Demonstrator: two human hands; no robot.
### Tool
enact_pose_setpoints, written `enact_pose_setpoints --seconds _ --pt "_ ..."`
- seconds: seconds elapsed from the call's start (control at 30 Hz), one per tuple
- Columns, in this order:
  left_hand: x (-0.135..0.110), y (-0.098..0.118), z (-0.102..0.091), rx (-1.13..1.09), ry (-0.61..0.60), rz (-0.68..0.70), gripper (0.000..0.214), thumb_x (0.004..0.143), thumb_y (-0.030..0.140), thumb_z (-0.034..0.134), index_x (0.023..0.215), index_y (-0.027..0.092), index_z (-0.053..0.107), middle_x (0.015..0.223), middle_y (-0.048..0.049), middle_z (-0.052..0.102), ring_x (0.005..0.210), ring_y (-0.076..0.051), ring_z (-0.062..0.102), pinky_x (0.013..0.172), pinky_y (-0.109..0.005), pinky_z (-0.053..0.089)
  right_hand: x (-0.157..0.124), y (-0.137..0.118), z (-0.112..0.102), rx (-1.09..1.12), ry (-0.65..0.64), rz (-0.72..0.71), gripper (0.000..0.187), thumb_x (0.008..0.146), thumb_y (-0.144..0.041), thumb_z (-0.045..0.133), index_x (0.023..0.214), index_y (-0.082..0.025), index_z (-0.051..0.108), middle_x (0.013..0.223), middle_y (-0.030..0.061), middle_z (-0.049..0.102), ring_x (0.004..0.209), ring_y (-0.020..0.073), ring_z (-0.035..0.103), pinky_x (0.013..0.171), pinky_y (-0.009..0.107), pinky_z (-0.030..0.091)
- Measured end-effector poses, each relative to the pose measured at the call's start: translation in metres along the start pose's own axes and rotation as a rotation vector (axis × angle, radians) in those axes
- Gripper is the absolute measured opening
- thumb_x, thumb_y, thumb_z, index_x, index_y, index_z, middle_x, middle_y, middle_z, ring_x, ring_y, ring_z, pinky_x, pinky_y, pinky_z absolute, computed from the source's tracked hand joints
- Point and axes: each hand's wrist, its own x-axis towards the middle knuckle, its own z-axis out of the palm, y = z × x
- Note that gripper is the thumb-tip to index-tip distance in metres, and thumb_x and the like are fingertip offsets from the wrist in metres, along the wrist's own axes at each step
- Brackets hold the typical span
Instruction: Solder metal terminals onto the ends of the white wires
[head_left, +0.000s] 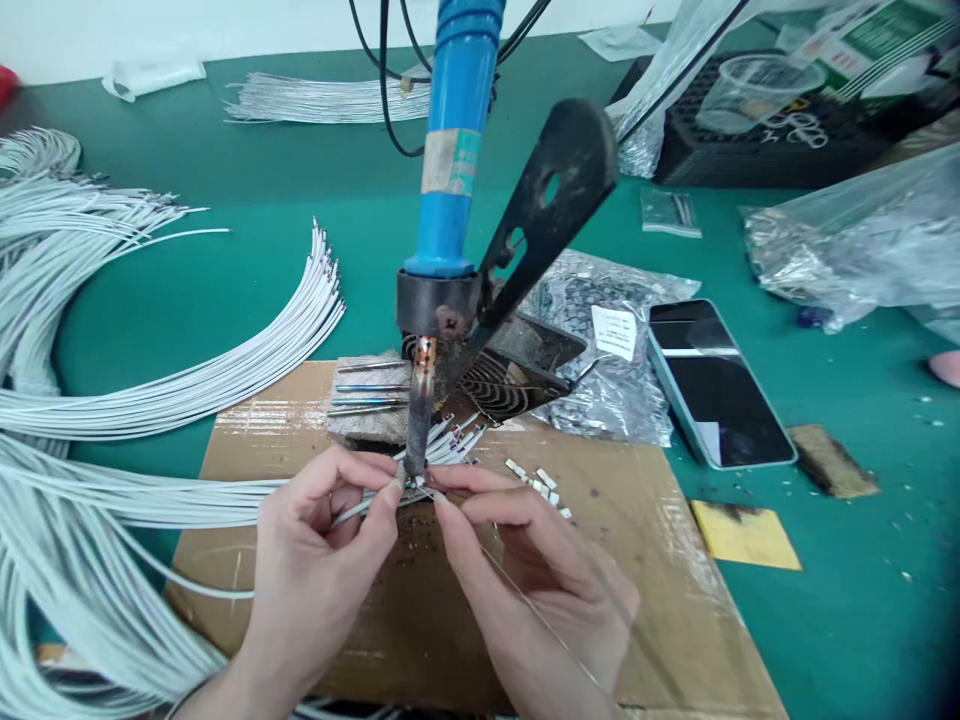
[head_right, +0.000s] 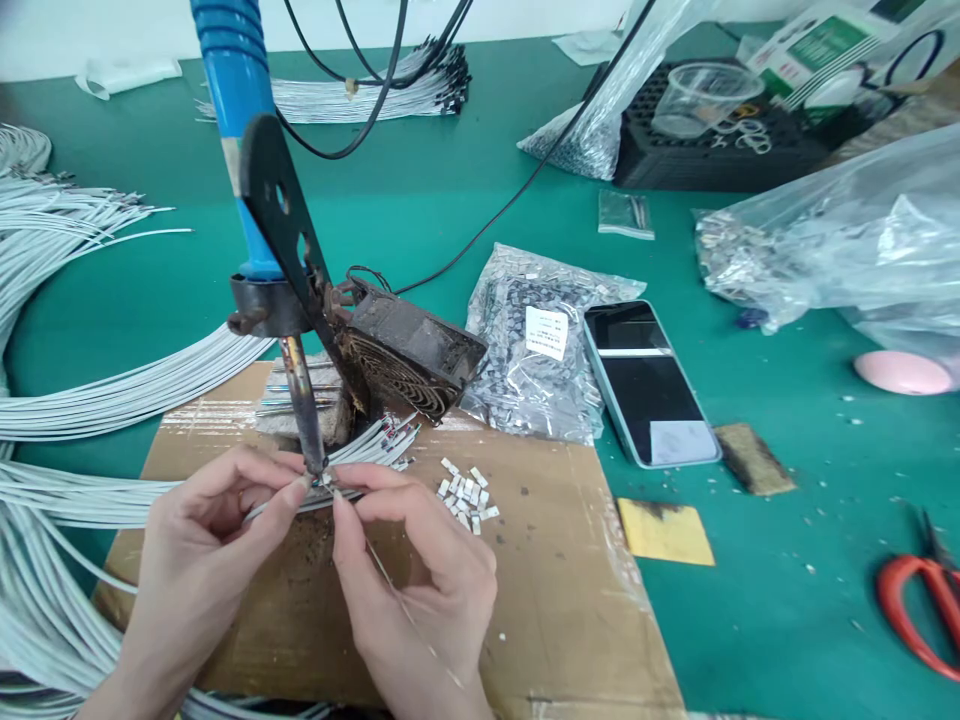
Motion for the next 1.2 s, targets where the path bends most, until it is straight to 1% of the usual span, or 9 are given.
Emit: enact_pose_setpoints --seconds 0.23,0.4,0.6,0.7,0.83,0.97,1.1,1.2 --pt "0.000 -0.003 -0.001 -0.002 -0.022 -0.005 0.016 0.088 0.009 0.074 0.077 0.020 0.073 0.091 0.0016 0.083 0.074 -0.007 0.078 0.067 -0.006 0.056 -0.001 0.000 0.000 0.020 0.004 0.018 0.020 0.089 -0.006 0.074 0.081 -0.024 0.070 0.098 -0.0039 0.082 0.088 0.0093 0.078 0.086 0.017 0.060" --pt "0.001 -0.001 0.001 0.001 -0.003 0.013 0.015 0.085 0.008 0.075 0.076 0.020 0.074 0.090 0.0021 0.083 0.074 -0.007 0.078 0.068 -0.005 0.056 -0.001 0.000 0.000 0.014 0.004 0.004 0.021 0.090 -0.005 0.074 0.083 -0.025 0.071 0.097 -0.0044 0.082 0.088 0.0090 0.077 0.086 0.017 0.060" --pt "0.003 0.007 0.008 -0.040 0.099 0.006 0.012 0.076 0.010 0.076 0.067 0.018 0.074 0.079 0.0004 0.082 0.064 -0.006 0.075 0.060 -0.005 0.055 -0.001 0.002 0.001 -0.007 0.007 -0.019 0.020 0.089 -0.005 0.075 0.084 -0.025 0.072 0.099 -0.0052 0.082 0.087 0.0080 0.077 0.085 0.016 0.060" --pt "0.002 0.008 0.010 -0.041 0.105 0.002 0.011 0.074 0.011 0.077 0.065 0.017 0.075 0.078 -0.0001 0.082 0.062 -0.006 0.074 0.059 -0.005 0.054 -0.001 0.001 0.001 -0.014 0.007 -0.018 0.019 0.089 -0.007 0.075 0.083 -0.025 0.071 0.098 -0.0055 0.083 0.085 0.0076 0.078 0.083 0.016 0.060" --pt "0.002 0.007 0.008 -0.058 0.104 -0.006 0.012 0.074 0.010 0.077 0.066 0.018 0.075 0.078 0.0011 0.082 0.063 -0.006 0.075 0.060 -0.004 0.054 -0.001 0.000 0.001 -0.025 0.020 0.011 0.019 0.090 -0.009 0.075 0.082 -0.025 0.072 0.097 -0.0056 0.083 0.085 0.0082 0.078 0.083 0.016 0.061" --pt "-0.001 0.005 0.007 -0.049 0.062 -0.011 0.013 0.077 0.008 0.077 0.070 0.019 0.075 0.082 0.0014 0.081 0.067 -0.006 0.075 0.063 -0.005 0.055 -0.002 0.001 0.002 -0.035 0.022 -0.002 0.018 0.089 -0.009 0.076 0.082 -0.025 0.072 0.096 -0.0058 0.082 0.084 0.0082 0.078 0.083 0.016 0.061" --pt "-0.005 0.000 0.008 -0.076 0.099 -0.018 0.014 0.081 0.009 0.076 0.072 0.020 0.075 0.086 0.0023 0.081 0.068 -0.006 0.074 0.065 -0.006 0.055 -0.002 0.002 0.002 -0.029 0.028 -0.022 0.020 0.088 -0.007 0.076 0.083 -0.026 0.073 0.096 -0.0064 0.082 0.083 0.0075 0.077 0.083 0.015 0.061" --pt "-0.007 -0.003 0.008 -0.081 0.088 -0.009 0.015 0.083 0.009 0.076 0.074 0.021 0.075 0.088 0.0023 0.081 0.071 -0.006 0.075 0.066 -0.006 0.056 -0.002 0.003 0.002 -0.015 0.024 -0.037 0.021 0.088 -0.005 0.076 0.085 -0.026 0.074 0.096 -0.0055 0.082 0.086 0.0084 0.078 0.085 0.016 0.061"
